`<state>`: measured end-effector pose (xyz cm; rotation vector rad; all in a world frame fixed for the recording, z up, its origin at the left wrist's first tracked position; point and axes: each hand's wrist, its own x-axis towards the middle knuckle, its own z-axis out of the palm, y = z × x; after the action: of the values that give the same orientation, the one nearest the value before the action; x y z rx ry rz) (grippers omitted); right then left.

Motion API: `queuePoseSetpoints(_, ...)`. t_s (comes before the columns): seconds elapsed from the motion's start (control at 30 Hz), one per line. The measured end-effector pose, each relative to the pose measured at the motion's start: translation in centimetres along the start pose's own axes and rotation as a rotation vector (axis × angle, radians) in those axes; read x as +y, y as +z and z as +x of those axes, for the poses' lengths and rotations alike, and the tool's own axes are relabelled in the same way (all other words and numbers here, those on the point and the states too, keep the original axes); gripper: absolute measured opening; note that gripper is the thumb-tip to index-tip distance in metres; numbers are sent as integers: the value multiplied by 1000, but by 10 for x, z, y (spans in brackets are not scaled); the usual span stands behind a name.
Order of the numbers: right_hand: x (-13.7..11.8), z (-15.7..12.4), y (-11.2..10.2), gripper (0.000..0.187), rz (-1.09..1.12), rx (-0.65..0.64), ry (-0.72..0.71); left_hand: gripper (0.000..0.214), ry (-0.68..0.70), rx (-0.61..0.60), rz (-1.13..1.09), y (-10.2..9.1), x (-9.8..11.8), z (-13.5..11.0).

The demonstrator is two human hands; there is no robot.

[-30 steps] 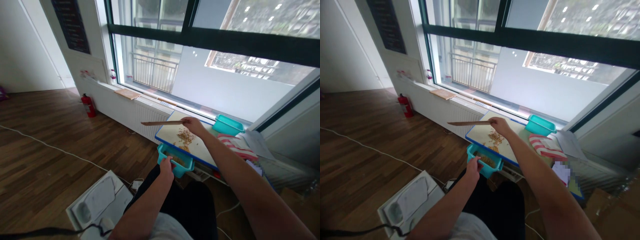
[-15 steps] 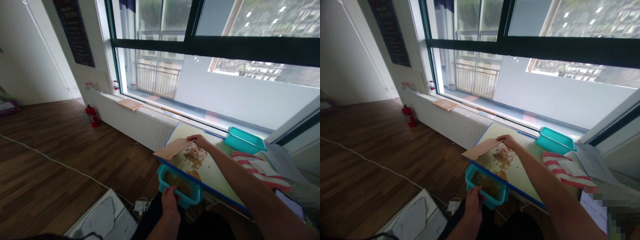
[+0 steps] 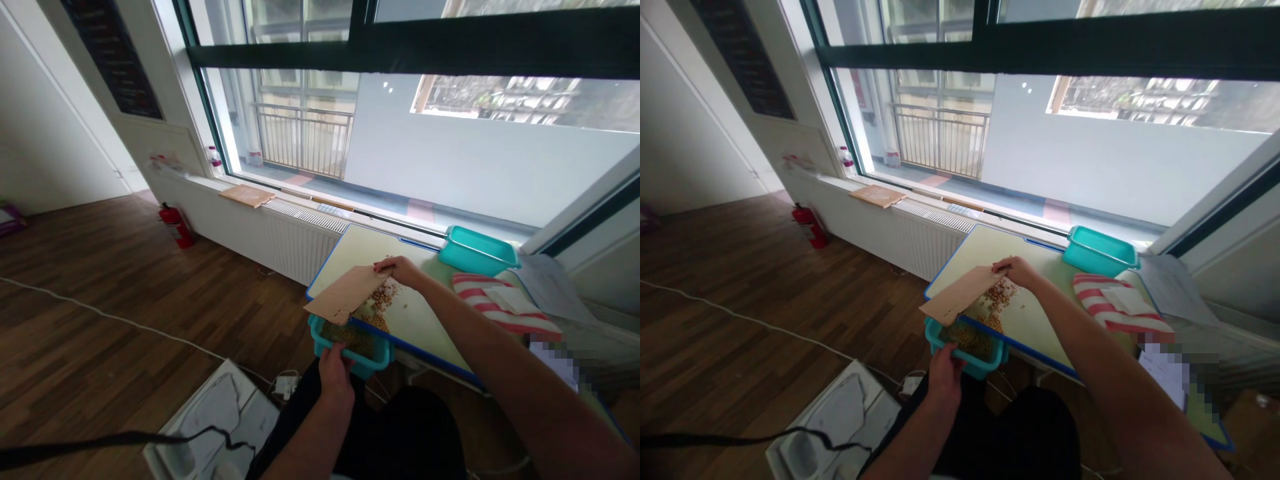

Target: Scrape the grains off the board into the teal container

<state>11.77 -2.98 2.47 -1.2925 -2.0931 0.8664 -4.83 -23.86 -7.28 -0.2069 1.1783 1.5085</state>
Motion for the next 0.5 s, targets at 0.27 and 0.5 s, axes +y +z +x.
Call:
queuePoseSetpoints(0.27, 2, -19, -2, 39, -90, 3, -30, 11, 63, -62, -22, -4, 3, -8)
queuePoseSetpoints(0.5, 0, -44, -8, 41, -158, 11, -43, 13, 78, -85, -29, -10, -13, -18)
